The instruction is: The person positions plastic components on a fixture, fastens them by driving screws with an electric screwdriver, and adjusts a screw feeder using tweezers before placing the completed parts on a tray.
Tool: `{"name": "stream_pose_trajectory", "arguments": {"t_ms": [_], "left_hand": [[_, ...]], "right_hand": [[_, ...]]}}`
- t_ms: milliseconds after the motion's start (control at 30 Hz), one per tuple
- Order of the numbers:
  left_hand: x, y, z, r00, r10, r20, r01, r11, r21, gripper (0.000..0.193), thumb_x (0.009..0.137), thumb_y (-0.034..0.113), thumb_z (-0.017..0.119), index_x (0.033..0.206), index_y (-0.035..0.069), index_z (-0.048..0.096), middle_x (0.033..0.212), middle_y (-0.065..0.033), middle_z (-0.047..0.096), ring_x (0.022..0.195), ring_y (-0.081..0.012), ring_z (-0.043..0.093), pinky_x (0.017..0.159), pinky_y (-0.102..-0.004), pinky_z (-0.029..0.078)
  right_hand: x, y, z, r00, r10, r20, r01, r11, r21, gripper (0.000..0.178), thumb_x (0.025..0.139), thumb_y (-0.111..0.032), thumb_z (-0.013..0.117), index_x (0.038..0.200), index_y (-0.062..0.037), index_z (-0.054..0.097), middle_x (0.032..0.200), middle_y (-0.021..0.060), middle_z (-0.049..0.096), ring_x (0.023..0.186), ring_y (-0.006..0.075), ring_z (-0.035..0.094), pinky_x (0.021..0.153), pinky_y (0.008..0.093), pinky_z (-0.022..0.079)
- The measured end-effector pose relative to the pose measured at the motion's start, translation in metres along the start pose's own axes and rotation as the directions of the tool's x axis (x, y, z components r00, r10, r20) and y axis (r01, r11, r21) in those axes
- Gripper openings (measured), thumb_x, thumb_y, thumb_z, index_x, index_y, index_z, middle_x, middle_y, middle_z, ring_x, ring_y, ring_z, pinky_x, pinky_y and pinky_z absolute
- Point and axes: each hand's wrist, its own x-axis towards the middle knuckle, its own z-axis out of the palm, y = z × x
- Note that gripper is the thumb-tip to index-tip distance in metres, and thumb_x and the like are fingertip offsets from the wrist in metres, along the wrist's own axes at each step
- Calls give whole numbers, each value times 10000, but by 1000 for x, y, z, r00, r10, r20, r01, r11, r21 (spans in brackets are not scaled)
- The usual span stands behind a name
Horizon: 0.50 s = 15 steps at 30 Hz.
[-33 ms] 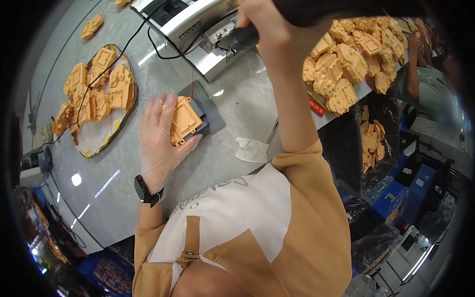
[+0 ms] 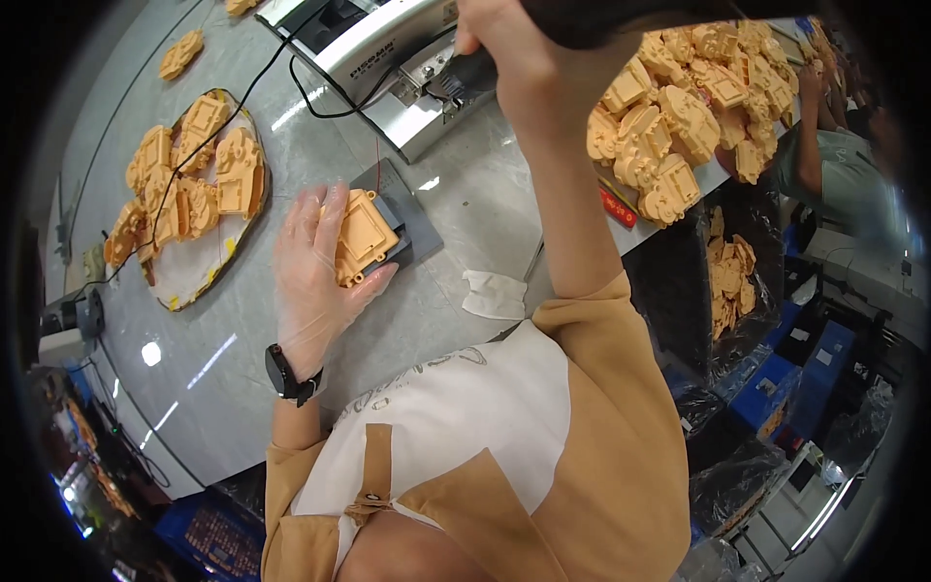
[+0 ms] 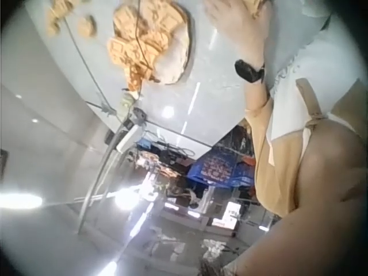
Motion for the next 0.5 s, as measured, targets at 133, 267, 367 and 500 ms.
{"name": "stream_pose_trajectory", "arguments": {"t_ms": [133,267,367,500], "left_hand": [[-1,3,-2,1000,0,4,0,1000,7,909,550,306,807,1321,109,369,1247,-162,418,1169,-352,398,952,-450,330],[3,4,1,1000,6,24,-8,998,59,894,577,357,787,1324,108,364,1268,-164,408,1189,-351,378,963,-457,315],[-2,5,-6,999,14,-39,-13,999,31,878,596,387,771,1324,110,366,1295,-155,397,1202,-345,370,980,-466,299],[-10,3,-18,982,66,-178,-40,988,147,869,620,415,754,1341,137,355,1345,-125,372,1240,-334,338,1008,-501,265]], "right_hand": [[0,-2,5,1000,21,8,-20,992,-124,367,740,72,554,1065,-7,402,633,39,505,463,114,486,472,216,418],[1,-4,12,984,166,-65,-175,967,-183,304,728,75,562,1001,15,442,597,28,502,430,105,477,443,208,401],[-2,-13,23,937,255,-240,-345,555,-757,269,721,85,562,963,17,467,581,18,488,414,107,468,431,210,393],[-27,-31,-2,951,288,-108,-234,451,-861,271,724,58,546,977,-5,474,611,71,527,477,174,515,540,332,461]]}}
